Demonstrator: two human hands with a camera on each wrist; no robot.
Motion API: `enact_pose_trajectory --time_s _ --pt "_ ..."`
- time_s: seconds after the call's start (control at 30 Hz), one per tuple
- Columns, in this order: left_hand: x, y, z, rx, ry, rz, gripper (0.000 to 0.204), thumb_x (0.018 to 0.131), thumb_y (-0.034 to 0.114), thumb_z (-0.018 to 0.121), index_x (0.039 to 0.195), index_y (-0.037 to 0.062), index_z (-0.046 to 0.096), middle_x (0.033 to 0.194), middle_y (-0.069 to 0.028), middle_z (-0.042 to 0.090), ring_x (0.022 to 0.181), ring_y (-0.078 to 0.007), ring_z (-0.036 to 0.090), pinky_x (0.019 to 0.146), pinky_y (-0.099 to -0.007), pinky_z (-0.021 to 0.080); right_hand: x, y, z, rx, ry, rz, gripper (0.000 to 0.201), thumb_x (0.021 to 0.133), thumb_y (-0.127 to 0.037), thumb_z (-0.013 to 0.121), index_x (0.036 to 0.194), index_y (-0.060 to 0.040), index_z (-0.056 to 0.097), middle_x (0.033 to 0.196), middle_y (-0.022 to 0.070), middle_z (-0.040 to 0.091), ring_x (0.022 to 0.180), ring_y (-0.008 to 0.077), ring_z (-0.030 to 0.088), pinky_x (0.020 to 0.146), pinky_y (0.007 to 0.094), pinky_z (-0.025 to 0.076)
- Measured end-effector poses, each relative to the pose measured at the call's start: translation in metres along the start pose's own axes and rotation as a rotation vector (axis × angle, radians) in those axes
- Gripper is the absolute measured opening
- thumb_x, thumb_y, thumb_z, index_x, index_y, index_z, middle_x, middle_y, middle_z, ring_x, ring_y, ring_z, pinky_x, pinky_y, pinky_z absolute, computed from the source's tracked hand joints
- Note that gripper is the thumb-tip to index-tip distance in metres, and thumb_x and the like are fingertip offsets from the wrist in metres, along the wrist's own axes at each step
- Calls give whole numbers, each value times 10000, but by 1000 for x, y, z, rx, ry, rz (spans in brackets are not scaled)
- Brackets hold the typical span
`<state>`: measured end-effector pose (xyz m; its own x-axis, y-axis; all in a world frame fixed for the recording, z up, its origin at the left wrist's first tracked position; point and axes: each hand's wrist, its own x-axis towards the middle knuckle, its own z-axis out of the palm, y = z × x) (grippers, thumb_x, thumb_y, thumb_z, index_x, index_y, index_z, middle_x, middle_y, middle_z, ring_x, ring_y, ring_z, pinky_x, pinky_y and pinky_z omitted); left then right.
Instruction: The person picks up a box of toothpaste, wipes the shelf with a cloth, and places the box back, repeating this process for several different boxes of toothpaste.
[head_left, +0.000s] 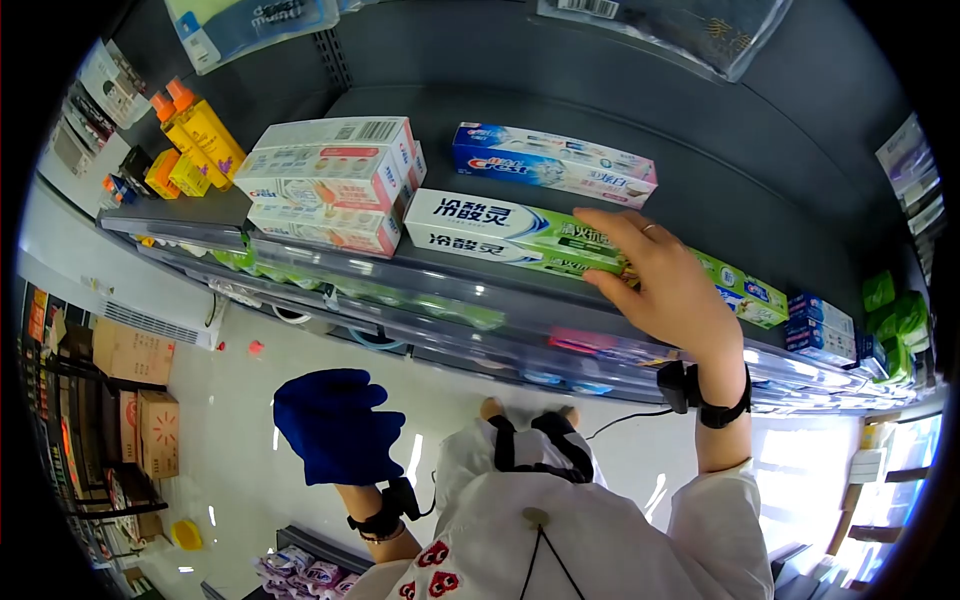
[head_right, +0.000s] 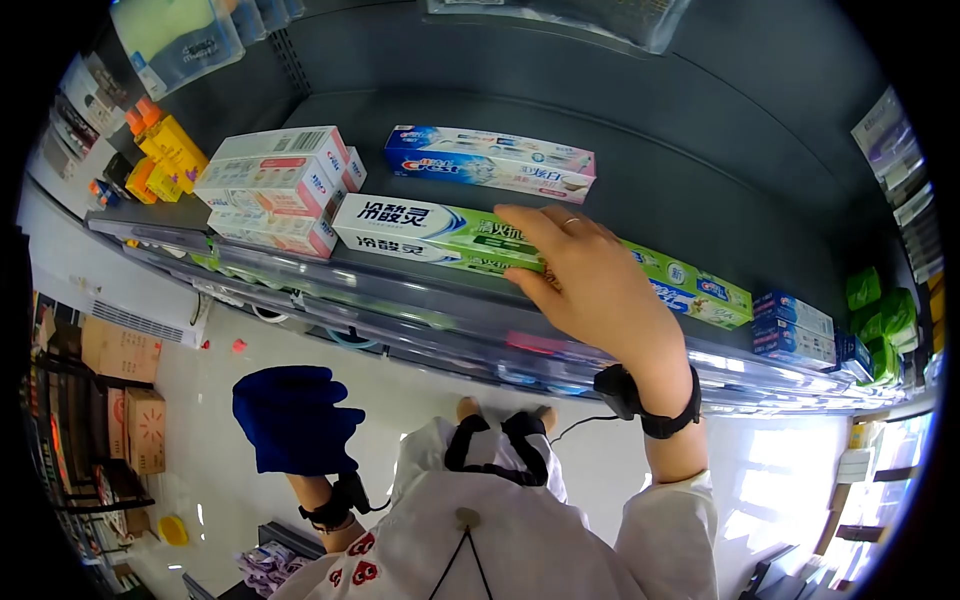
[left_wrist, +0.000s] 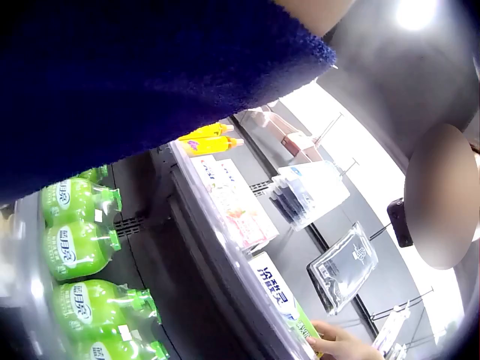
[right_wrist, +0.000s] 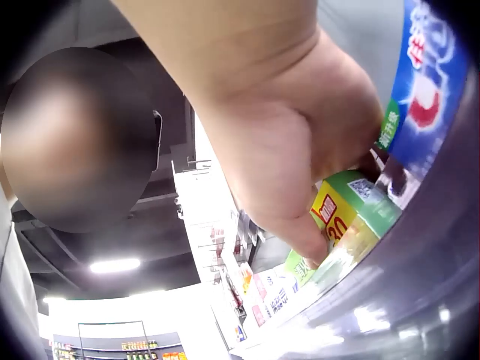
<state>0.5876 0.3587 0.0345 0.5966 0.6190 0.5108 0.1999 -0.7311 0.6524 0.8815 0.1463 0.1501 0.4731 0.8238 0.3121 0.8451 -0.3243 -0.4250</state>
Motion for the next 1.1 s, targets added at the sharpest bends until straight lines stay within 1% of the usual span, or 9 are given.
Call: enact_pose_trajectory --time_s 0.23,0.3,0.53,0.6,0.8,0.83,0.87,0.93,1.1 --pt "-4 -27 -7 66 -40 132 314 842 119 745 1081 -65 657 865 -157 744 647 -250 717 553 -347 598 -3 -7 -8 -35 -85 34 494 910 -170 714 1380 -125 571 1079 171 692 937 352 658 928 480 493" --pt "2 -18 -10 -988 85 -950 379 802 86 776 1127 -61 648 869 -156 743 658 -251 716 551 -354 598 -6 -5 -8 -4 -76 -52 494 916 -168 709 1385 -127 559 1052 167 704 908 338 665 1035 498 450" --pt "-5 -45 -1 -708 -121 -758 435 807 129 781 1180 -56 657 874 -139 749 699 -251 728 615 -358 616 -9 -6 -10 -55 -112 -16 529 901 -201 732 1391 -128 544 1028 145 721 884 328 674 1188 506 348" --pt "-18 -74 0 -146 -312 -35 387 851 181 749 1150 -53 674 940 -143 753 769 -250 737 686 -386 620 -11 -7 -12 11 -199 89 613 875 -193 760 1445 -158 537 1281 163 663 1165 350 620 1236 524 276" --pt "-2 -88 -2 49 -318 406 436 742 156 845 1103 -43 700 948 -94 761 799 -186 739 730 -352 619 -29 8 -28 -80 228 -144 618 908 -240 736 1467 -89 520 1334 196 624 1241 375 578 1165 468 355" --pt "-12 -70 0 -231 -349 -292 429 827 194 769 1174 -37 669 909 -95 754 842 -220 735 783 -354 605 -32 13 -40 25 274 -56 553 933 -246 711 1425 -46 556 1340 196 628 1222 373 587 1106 435 394" --pt "-9 -65 -3 -239 -355 -289 429 827 194 769 1174 -37 669 909 -95 754 842 -220 735 783 -354 605 -39 22 -48 -27 310 49 492 961 -254 675 1396 -44 580 1334 200 629 1213 375 590 1056 424 423" --pt "-2 -63 -6 -1054 -199 -919 388 871 171 728 1179 -55 656 908 -127 745 827 -233 730 784 -354 603 -54 36 -52 -156 349 230 388 975 -271 651 1289 -44 649 1216 190 676 1113 365 624 982 428 459" --pt "-11 -77 -2 -513 -274 -460 382 917 153 666 1225 -69 627 927 -152 741 814 -278 731 739 -386 617 -86 52 -49 -347 215 355 259 962 -273 662 1047 -34 715 931 142 705 878 311 639 808 417 466"
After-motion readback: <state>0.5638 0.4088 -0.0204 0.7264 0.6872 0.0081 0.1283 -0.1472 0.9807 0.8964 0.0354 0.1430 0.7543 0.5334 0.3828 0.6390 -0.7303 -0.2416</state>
